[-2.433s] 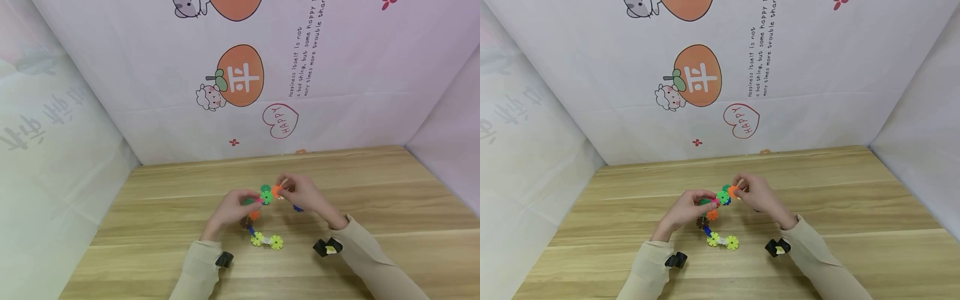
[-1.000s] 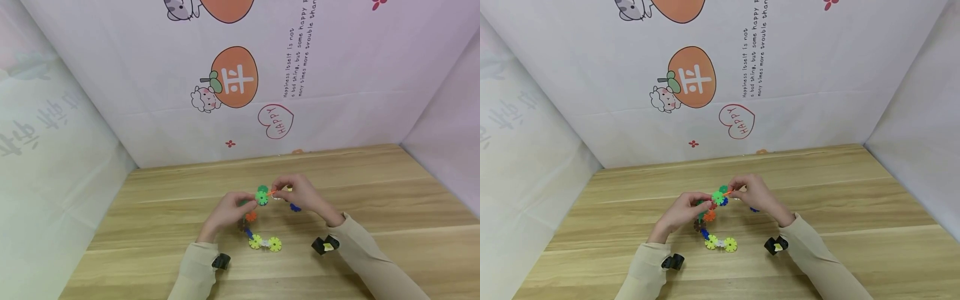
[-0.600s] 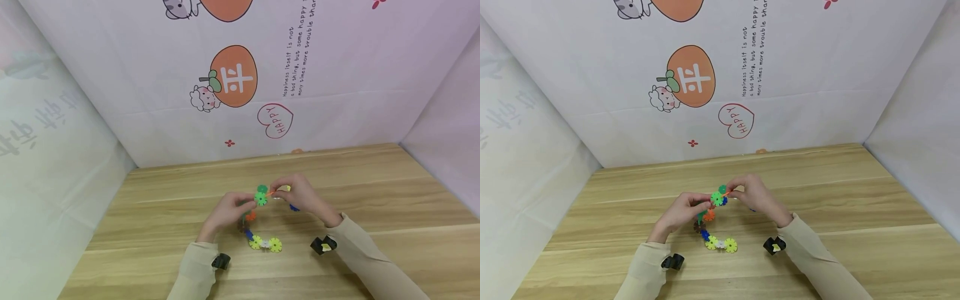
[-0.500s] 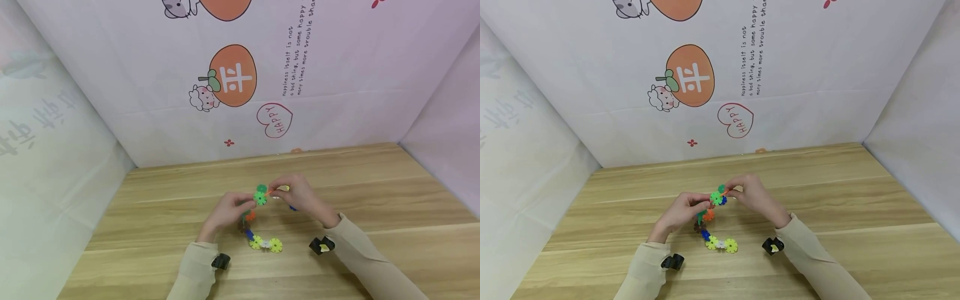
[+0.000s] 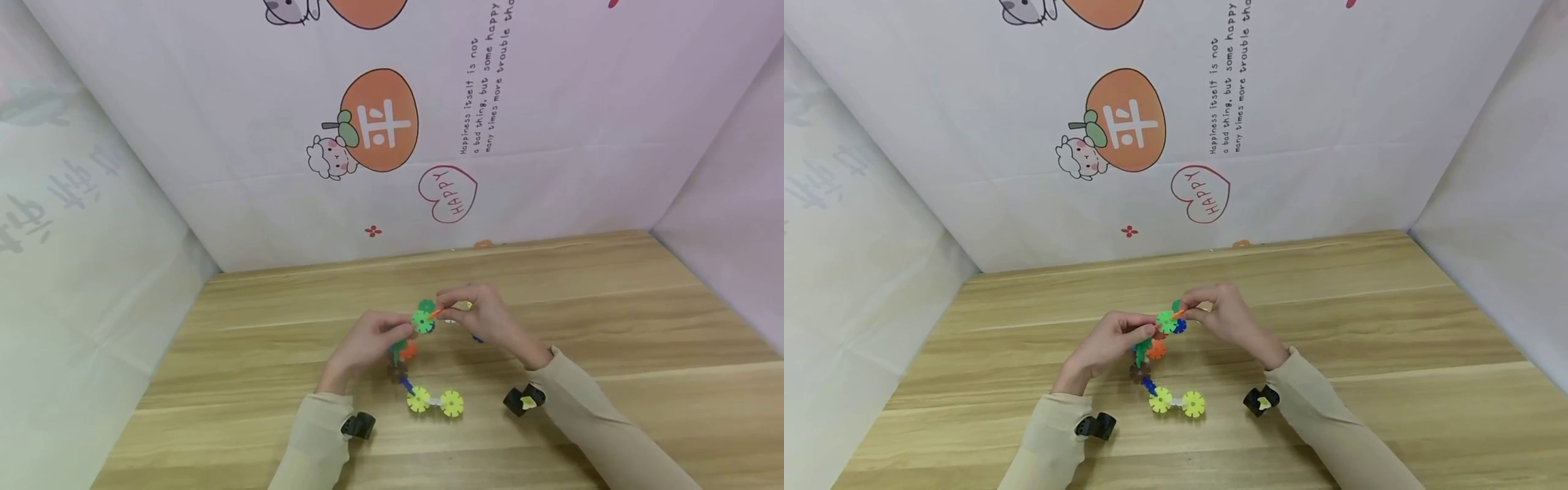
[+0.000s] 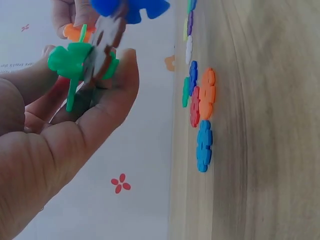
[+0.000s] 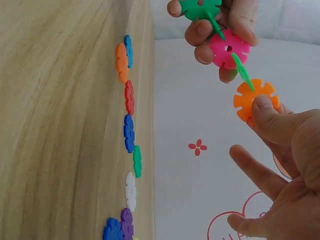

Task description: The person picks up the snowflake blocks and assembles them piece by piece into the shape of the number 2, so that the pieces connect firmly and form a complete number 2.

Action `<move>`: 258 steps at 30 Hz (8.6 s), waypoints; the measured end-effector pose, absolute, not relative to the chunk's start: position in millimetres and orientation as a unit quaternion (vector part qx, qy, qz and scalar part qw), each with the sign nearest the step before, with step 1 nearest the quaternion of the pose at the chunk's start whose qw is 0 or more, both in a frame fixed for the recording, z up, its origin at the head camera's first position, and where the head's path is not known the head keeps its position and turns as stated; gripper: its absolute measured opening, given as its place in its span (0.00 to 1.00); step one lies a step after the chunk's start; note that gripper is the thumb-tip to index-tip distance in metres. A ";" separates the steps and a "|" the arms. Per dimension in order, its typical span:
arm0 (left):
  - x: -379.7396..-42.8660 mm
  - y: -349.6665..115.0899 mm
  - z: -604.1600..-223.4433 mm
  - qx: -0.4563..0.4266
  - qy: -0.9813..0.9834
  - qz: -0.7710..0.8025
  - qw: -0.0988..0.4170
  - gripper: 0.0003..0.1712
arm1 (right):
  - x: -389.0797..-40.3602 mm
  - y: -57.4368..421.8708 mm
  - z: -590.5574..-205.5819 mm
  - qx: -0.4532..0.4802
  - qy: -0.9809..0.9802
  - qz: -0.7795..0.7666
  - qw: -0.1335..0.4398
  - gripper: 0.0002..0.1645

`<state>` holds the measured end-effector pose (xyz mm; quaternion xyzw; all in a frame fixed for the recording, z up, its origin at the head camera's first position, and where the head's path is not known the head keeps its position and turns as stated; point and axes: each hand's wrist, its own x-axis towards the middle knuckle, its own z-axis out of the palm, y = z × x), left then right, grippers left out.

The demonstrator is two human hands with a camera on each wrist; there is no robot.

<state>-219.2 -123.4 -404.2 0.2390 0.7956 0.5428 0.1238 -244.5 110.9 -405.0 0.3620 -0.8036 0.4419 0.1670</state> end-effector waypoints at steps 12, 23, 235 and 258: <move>-218.6 -124.1 -400.9 0.238 0.804 0.522 0.155 0.16 | -244.8 110.7 -401.9 0.375 -0.814 0.421 0.137 0.11; -218.8 -125.6 -401.9 0.244 0.789 0.527 0.200 0.26 | -242.4 110.3 -403.8 0.390 -0.812 0.427 0.081 0.10; -209.0 -104.0 -403.6 0.203 0.811 0.531 0.139 0.24 | -247.1 132.8 -386.3 0.229 -0.802 0.541 -0.107 0.19; -209.2 -110.7 -398.6 0.199 0.810 0.534 0.137 0.23 | -295.2 200.2 -424.6 0.199 -0.875 0.416 -0.150 0.19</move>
